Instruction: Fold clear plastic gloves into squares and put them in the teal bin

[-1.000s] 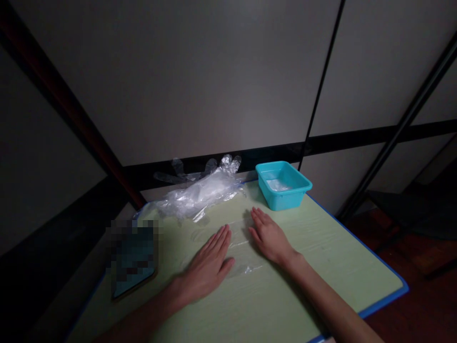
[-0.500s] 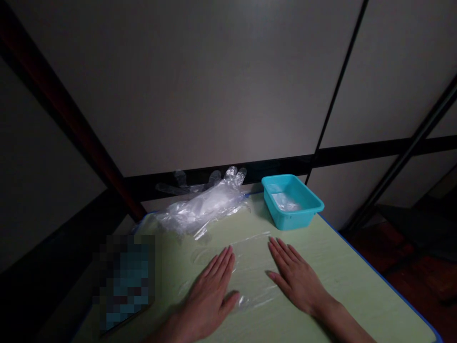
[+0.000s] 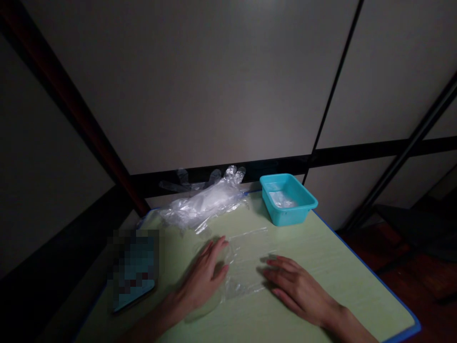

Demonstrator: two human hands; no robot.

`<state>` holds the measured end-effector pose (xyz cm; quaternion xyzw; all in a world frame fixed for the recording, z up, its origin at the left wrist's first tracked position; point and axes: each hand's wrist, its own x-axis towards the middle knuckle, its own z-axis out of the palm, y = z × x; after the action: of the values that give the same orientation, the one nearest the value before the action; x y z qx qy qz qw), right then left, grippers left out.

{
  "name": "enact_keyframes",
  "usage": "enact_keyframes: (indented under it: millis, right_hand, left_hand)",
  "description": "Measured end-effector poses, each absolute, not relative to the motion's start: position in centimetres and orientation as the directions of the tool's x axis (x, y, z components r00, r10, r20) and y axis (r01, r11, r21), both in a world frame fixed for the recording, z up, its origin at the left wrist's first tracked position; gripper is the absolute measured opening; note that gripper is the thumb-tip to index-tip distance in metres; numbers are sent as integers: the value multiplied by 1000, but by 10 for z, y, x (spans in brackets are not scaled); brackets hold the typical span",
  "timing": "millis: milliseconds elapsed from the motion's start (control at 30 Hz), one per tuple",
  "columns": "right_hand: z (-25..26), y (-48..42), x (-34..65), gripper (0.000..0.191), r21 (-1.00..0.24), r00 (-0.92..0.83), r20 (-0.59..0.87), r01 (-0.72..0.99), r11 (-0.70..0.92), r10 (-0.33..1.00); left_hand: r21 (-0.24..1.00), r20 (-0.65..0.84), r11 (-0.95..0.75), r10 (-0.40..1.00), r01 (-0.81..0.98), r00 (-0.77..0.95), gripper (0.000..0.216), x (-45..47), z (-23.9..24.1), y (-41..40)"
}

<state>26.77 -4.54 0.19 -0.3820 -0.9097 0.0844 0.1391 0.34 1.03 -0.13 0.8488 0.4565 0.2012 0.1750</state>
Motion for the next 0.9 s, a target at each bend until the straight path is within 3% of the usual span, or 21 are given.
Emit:
enact_keyframes:
  millis: [333,533,900]
  right_hand:
    - [16,-72,249,39,-189,-703,174,664,724,690]
    - [10,-81,248,45,-136,-674,201,700,701,711]
    - [21,-95,235,45,-179,-684,96,703,689,723]
  left_hand:
    - [376,95,-604,780,703,619,46,10,20,30]
    - [281,75,-591,799,756,597,48,7,23,32]
    - [306,44,-627,761,716,647,47,9,20,42]
